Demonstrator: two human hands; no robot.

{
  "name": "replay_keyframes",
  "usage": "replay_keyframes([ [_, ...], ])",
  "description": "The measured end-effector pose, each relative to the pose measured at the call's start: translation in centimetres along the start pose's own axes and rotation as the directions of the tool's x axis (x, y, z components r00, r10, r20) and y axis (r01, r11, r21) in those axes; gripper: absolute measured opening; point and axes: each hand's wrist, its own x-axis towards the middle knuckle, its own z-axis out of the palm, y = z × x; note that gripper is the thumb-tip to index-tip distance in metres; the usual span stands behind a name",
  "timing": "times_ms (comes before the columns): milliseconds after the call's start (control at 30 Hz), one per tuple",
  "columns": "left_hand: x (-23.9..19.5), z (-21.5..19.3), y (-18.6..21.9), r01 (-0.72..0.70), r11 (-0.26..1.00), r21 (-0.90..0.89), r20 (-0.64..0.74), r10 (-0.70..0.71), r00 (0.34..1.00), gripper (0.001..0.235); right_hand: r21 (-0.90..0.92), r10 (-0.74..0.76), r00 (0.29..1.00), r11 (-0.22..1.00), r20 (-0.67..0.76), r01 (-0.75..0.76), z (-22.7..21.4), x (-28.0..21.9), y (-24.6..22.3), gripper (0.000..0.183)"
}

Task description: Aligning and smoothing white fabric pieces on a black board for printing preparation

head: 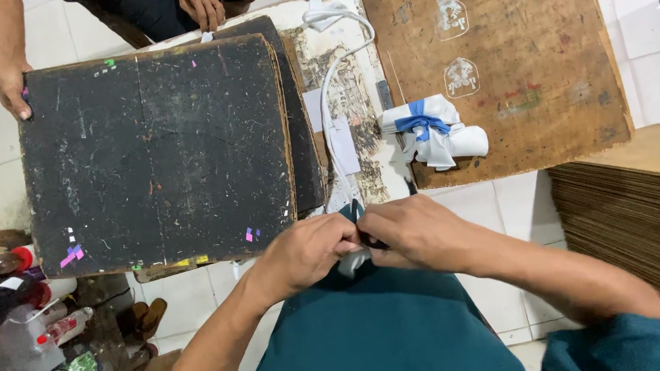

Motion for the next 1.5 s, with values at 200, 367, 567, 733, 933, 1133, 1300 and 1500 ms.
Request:
replay_keyframes([
  [200,-0.8,2.1,-1.5,-0.028,0.997,-0.076,-0.294,0.005,0.956,0.016,0.642,0.441,0.843,0.751,-0.308,-0.158,2.5,0.1,1.8,0.019],
  [367,-0.1,1.5,-0.8,-0.023,0.999,-0.044,-0.398,0.003,0.918,0.016,0.735,0.466,0.846,0.663,-0.259,-0.140,1.9,0.6,0.6,0.022],
  [567,1.2,1.2,0.5,-0.115,0.983,0.146,-0.473,0.171,0.864,0.009,0.576,0.447,0.804,0.801,-0.392,-0.164,2.6,0.3,1.2,0.017],
  [733,1.8,1.3,-0.2,-0.135,0.873,0.469,-0.442,0.364,0.820,0.008,0.710,0.544,0.696,0.701,-0.468,-0.071,5.0,-0.3,2.3,0.010],
  [933,1.2,3.3,-3.3,-0.067,0.947,0.315,-0.685,0.276,0.674,0.013,0.865,0.661,0.620,0.498,-0.423,0.060,6.6,1.6,2.3,0.010],
  [1133,0.2,5.0,-2.8,0.010,0.957,-0.289,-0.674,-0.211,0.708,0.019,0.618,0.459,0.582,0.780,-0.672,0.099,6.0,1.4,3.8,0.008],
  [1300,0.8,5.9,-5.4,0.016,0.943,-0.332,-0.731,-0.268,0.628,0.019,0.842,0.723,0.437,0.421,-0.536,0.337,5.0,4.8,2.0,0.012],
  [1500,1.0,5.0,-4.5,-0.028,0.816,-0.578,-0.598,-0.400,0.694,0.017,0.899,0.426,0.811,0.355,-0.400,0.256,4.1,4.5,5.6,0.051],
])
